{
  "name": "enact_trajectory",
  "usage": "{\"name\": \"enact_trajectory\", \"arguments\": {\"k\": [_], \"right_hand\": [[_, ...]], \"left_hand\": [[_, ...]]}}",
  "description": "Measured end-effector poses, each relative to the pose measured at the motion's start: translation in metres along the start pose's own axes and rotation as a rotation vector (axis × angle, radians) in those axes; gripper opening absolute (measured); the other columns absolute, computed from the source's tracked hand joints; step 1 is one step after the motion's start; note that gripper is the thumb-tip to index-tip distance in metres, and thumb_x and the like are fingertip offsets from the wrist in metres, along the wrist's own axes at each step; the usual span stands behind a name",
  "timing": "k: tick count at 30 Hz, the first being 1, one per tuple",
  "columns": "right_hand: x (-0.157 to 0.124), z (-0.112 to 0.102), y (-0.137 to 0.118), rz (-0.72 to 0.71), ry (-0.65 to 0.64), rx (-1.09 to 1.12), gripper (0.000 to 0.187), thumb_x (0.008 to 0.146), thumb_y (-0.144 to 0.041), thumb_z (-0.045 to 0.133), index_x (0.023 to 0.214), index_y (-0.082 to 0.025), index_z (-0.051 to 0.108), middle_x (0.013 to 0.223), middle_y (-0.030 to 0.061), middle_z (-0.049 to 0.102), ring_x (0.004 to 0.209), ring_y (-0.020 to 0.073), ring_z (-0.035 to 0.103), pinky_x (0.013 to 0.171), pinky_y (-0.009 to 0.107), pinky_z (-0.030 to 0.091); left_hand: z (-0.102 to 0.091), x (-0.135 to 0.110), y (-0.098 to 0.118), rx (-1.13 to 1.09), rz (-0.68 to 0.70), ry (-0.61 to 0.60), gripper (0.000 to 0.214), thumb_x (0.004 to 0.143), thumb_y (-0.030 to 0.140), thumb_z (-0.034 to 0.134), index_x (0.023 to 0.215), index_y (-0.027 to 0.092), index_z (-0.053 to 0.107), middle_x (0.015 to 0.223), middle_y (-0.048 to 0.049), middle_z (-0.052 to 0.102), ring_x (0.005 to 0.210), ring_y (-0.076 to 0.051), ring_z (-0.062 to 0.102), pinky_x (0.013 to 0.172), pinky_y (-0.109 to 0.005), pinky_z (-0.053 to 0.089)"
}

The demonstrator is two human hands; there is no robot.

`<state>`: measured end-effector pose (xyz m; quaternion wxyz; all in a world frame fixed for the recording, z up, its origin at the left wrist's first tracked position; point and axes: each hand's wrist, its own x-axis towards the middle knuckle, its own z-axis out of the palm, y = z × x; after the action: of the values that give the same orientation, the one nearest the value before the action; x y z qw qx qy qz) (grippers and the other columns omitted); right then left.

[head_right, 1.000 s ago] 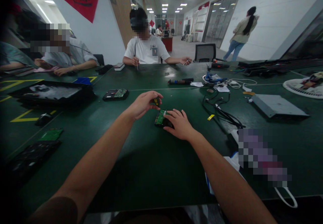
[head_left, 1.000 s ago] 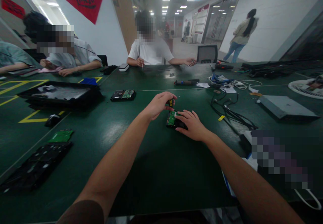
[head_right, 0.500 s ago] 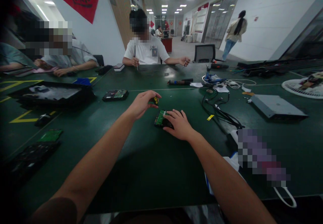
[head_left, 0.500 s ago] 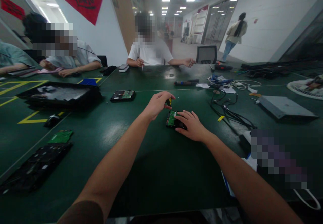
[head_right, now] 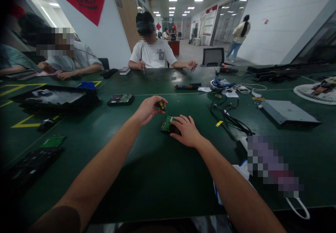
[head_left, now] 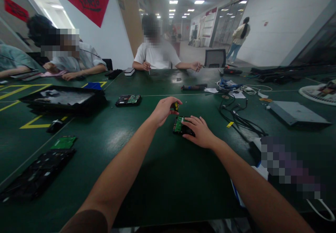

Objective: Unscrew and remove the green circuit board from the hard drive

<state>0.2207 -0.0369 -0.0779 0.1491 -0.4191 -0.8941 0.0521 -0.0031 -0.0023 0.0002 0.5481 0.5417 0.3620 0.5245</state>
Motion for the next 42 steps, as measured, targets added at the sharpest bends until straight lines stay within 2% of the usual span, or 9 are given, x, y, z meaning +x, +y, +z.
{"name": "enact_trajectory", "arguments": {"k": [6, 9, 14, 23, 42], "right_hand": [[0.0004, 0.0006, 0.0002, 0.007, 0.003, -0.007, 0.060, 0.095, -0.055, 0.059, 0.149, -0.032, 0.050, 0.160, 0.0076, 0.043, 0.151, 0.0365, 0.031, 0.121, 0.068, 0.018], [0.0005, 0.0005, 0.0001, 0.005, -0.004, -0.004, 0.061, 0.095, -0.056, 0.058, 0.149, -0.030, 0.050, 0.161, 0.0082, 0.042, 0.151, 0.0366, 0.031, 0.121, 0.068, 0.019], [0.0005, -0.0002, -0.0003, 0.007, -0.001, -0.007, 0.061, 0.094, -0.054, 0.060, 0.149, -0.030, 0.051, 0.160, 0.0090, 0.043, 0.151, 0.0373, 0.032, 0.120, 0.068, 0.020], [0.0003, 0.0000, 0.0002, 0.007, 0.001, -0.011, 0.059, 0.094, -0.055, 0.060, 0.148, -0.032, 0.051, 0.160, 0.0083, 0.042, 0.151, 0.0374, 0.031, 0.120, 0.069, 0.019], [-0.0003, 0.0011, 0.0010, 0.001, 0.006, 0.005, 0.061, 0.094, -0.054, 0.061, 0.150, -0.032, 0.050, 0.159, 0.0085, 0.043, 0.151, 0.0371, 0.030, 0.121, 0.068, 0.017]], "left_hand": [[0.0016, -0.0018, 0.0003, -0.082, -0.084, -0.073, 0.023, 0.087, 0.034, 0.059, 0.094, 0.014, 0.067, 0.087, -0.0101, 0.068, 0.084, -0.021, 0.066, 0.066, -0.034, 0.060], [0.0025, -0.0020, -0.0007, -0.099, -0.086, -0.060, 0.021, 0.088, 0.033, 0.059, 0.095, 0.014, 0.065, 0.087, -0.0102, 0.070, 0.084, -0.021, 0.067, 0.067, -0.035, 0.060], [0.0040, -0.0023, 0.0005, -0.067, -0.064, -0.007, 0.019, 0.086, 0.033, 0.060, 0.089, 0.015, 0.065, 0.088, -0.0092, 0.068, 0.083, -0.020, 0.068, 0.067, -0.033, 0.060], [0.0064, -0.0052, 0.0052, -0.027, -0.042, -0.040, 0.019, 0.085, 0.034, 0.060, 0.082, 0.016, 0.065, 0.089, -0.0078, 0.066, 0.084, -0.019, 0.064, 0.065, -0.031, 0.059], [0.0052, -0.0046, 0.0038, -0.022, -0.038, -0.065, 0.019, 0.087, 0.033, 0.059, 0.084, 0.015, 0.066, 0.091, -0.0083, 0.066, 0.084, -0.019, 0.063, 0.066, -0.030, 0.059]]}}
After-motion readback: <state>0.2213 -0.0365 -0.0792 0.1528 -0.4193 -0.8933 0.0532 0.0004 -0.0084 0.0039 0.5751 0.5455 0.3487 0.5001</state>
